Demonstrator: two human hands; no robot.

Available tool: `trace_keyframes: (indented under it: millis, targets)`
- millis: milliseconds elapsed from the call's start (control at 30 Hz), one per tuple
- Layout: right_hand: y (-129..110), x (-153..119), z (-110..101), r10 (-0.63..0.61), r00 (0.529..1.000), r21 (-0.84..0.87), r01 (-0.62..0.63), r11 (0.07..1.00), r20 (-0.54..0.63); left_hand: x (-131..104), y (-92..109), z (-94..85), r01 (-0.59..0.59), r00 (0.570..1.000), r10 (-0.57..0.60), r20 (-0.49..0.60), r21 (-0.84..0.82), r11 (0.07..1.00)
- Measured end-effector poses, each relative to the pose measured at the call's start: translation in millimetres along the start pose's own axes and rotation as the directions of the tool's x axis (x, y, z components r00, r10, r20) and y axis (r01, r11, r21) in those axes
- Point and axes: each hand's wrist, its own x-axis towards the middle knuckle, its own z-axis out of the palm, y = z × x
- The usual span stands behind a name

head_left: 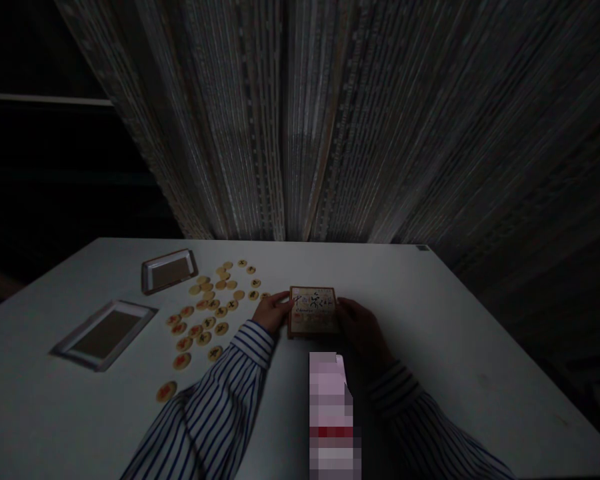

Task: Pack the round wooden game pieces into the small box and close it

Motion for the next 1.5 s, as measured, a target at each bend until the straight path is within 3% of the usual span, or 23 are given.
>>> trace_keyframes:
  millis: [267, 533, 900, 1167, 1500]
  targets:
    - [-2, 4, -3, 0.091, 0.996, 0.229, -0.090, 0.969, 0.008, 0, -2, 3.3, -0.002, 1.000, 0.003, 0.015, -0.088, 0.996]
    - [-8, 4, -8, 0.208, 0.972, 0.548, -0.234, 0.803, 0.111, 3, -3, 4.0, -0.021, 0.999, 0.026, 0.025, -0.162, 0.987]
    - [-11, 8, -20, 0.219, 0.974, 0.573, -0.214, 0.791, 0.062, 11, -13, 16.2, -0.044, 0.991, 0.080, 0.110, -0.299, 0.953]
    - [-2, 12, -31, 0.239, 0.971, 0.540, -0.216, 0.814, 0.029, 8, -5, 20.2, 0.060, 0.968, 0.011, 0.252, -0.273, 0.960]
    - [-1, 16, -45, 0.221, 0.973, 0.586, -0.214, 0.782, 0.060, 6, 3, 41.2, 0.078, 0.980, -0.016, 0.201, -0.306, 0.949]
